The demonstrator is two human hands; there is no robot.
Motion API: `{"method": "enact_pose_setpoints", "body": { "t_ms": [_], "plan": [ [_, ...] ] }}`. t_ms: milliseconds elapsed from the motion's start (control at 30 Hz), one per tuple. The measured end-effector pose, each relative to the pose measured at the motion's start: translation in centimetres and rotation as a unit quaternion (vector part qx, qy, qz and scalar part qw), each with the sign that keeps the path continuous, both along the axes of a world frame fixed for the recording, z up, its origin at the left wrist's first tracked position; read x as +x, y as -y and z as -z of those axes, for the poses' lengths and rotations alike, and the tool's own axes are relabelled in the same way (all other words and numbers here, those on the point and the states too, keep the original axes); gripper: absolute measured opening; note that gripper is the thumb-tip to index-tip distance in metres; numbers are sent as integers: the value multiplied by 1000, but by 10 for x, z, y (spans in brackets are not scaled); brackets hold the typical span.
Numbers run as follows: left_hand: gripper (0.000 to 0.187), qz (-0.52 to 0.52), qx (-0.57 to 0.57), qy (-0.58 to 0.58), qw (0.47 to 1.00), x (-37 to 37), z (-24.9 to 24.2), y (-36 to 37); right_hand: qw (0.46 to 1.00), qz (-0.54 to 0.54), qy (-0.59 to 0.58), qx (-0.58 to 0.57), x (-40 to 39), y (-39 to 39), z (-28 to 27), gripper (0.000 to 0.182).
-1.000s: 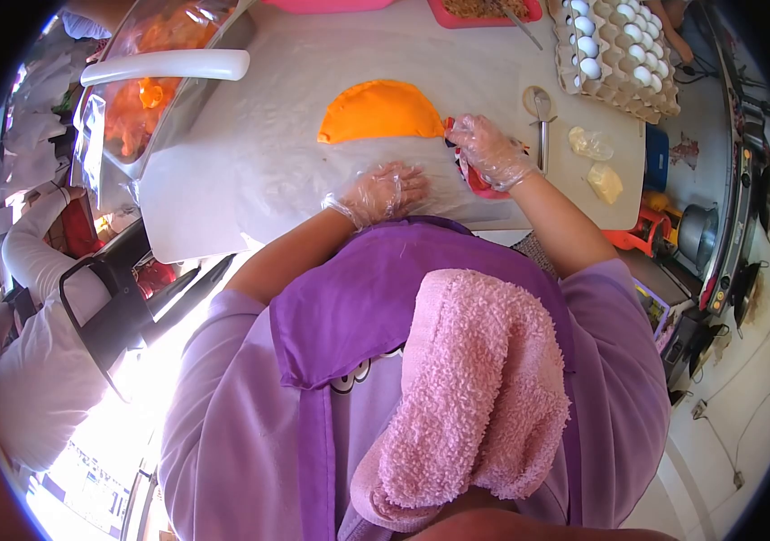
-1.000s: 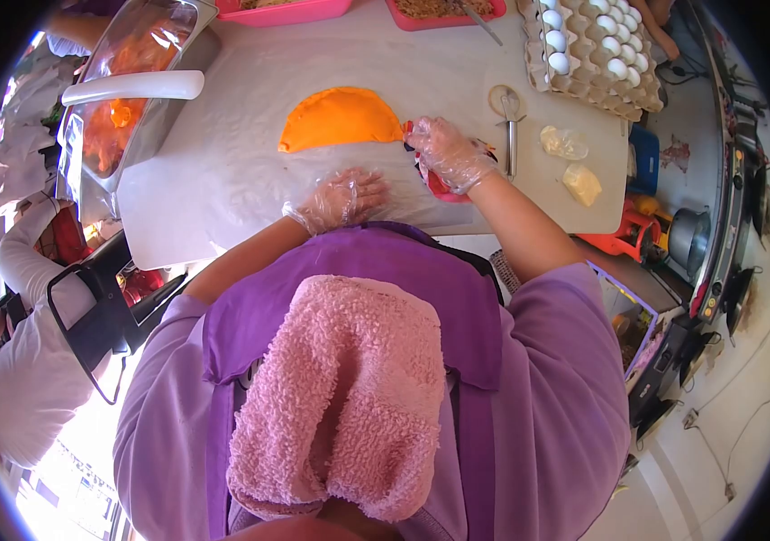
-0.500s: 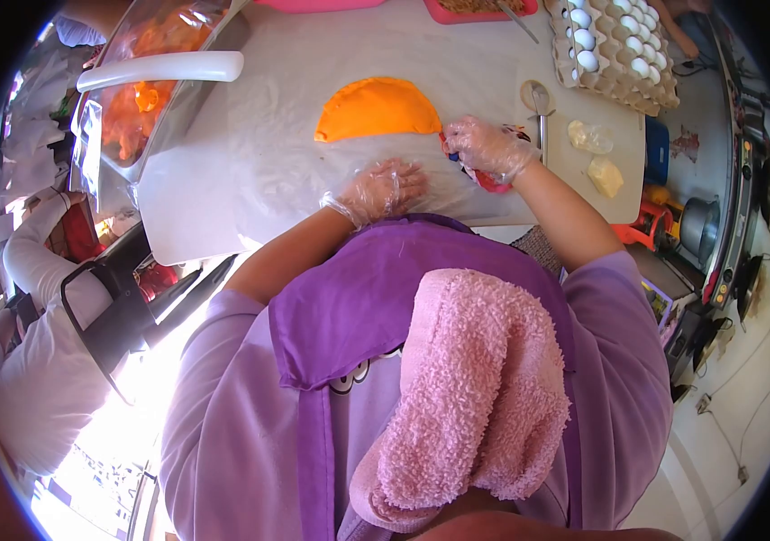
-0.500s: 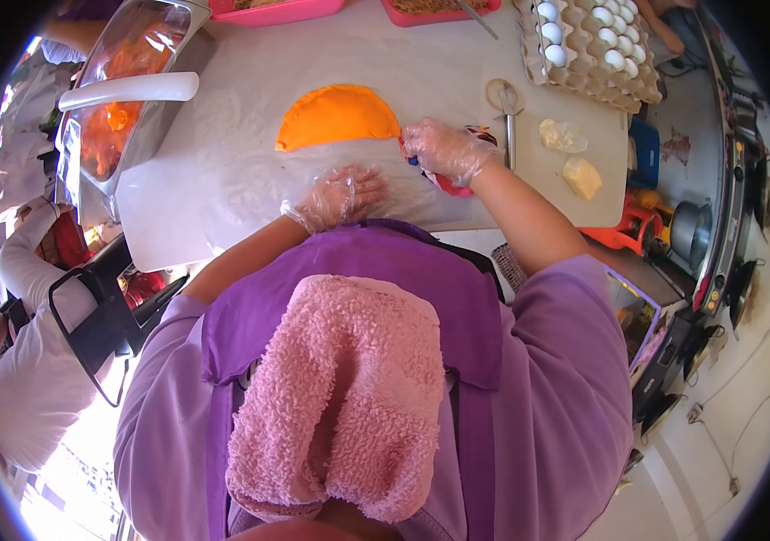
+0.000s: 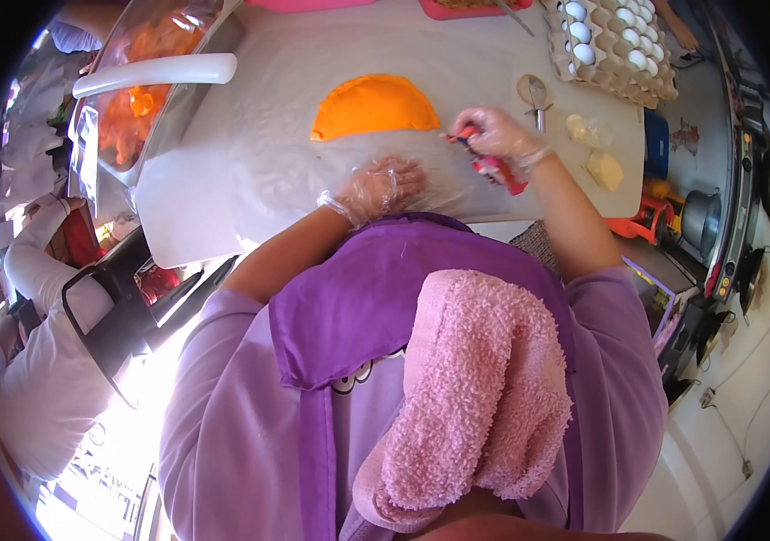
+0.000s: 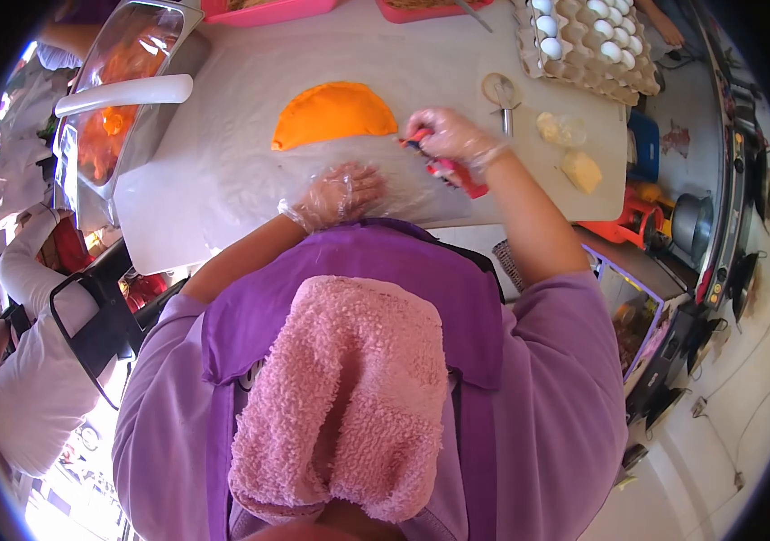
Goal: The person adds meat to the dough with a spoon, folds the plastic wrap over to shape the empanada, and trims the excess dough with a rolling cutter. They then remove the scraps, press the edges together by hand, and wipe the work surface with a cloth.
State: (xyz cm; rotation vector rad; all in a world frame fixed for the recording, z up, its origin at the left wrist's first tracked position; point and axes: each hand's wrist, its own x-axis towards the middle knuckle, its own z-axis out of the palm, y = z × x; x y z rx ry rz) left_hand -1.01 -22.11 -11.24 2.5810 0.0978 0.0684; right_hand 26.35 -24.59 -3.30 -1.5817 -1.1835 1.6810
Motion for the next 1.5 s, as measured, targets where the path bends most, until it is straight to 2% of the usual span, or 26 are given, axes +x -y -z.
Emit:
{"method": "enact_pose_setpoints", "body": {
  "t_ms": [67,100,167,300,367,400,467,500,567,667,867,900,933,967,1000,1133,1200,1233,1267,1333,1367,1400,1467,1500],
  "plan": [
    [42,-2,-1,-12,1000,1,-1,0,983,-99,152,10,-18,2,7,19],
    [41,-3,1,-5,1000,1,-1,0,984,-98,151,11,-18,6,21,19],
    [40,-7,2,0,1000,-2,2,0,937,-126,218,244,-19,13,45,21],
    [40,-3,5,11,1000,-2,6,1,908,-178,288,246,-12,15,41,22],
    [40,-4,12,3,1000,-1,4,1,953,-95,241,160,-12,15,43,22],
    [40,-4,14,-2,1000,-1,2,1,953,-95,241,160,-11,16,43,22],
    [40,-5,16,-7,1000,-1,1,1,918,-147,271,250,-15,17,34,23],
    [40,-5,14,-7,1000,-1,1,1,918,-147,272,250,-19,18,33,23],
    [40,-5,12,-7,1000,-1,2,1,876,-177,351,279,-26,21,33,23],
    [40,-9,3,-4,1000,-1,2,2,854,-152,380,321,-32,22,33,22],
    [40,-3,6,-12,1000,-1,-2,0,863,-142,396,280,-3,12,46,24],
    [40,-3,3,-14,1000,0,-3,0,952,-95,268,116,6,10,43,24],
    [40,-3,-1,-16,1000,0,-3,0,952,-95,268,116,14,10,41,24],
    [40,-3,-1,-16,1000,0,-3,0,984,27,171,47,24,11,40,25],
    [39,-4,2,-18,1000,0,-3,0,986,148,68,-23,34,13,39,28],
    [38,-14,-13,-12,1000,-1,-6,0,985,172,-8,-19,67,18,-14,31],
    [37,-12,-6,-12,1000,-1,-1,0,937,232,-257,-41,79,21,-36,37],
    [37,-11,0,-13,1000,-1,2,1,928,233,-288,42,52,29,-63,41],
    [37,-10,0,-13,1000,-1,5,2,928,234,-288,43,40,31,-73,41],
    [41,-5,12,-29,1000,-2,9,1,858,238,-454,28,27,31,-80,43],
    [41,-3,12,-28,1000,-1,7,1,855,311,-412,55,30,26,-65,44],
    [40,-3,9,-17,1000,-2,5,1,829,335,-443,64,38,24,-40,41],
    [38,-3,6,-7,1000,-1,2,0,820,326,-448,142,32,24,-5,36],
    [39,-4,8,-17,1000,-1,1,1,806,419,-399,123,27,27,13,33]
  ]
}}
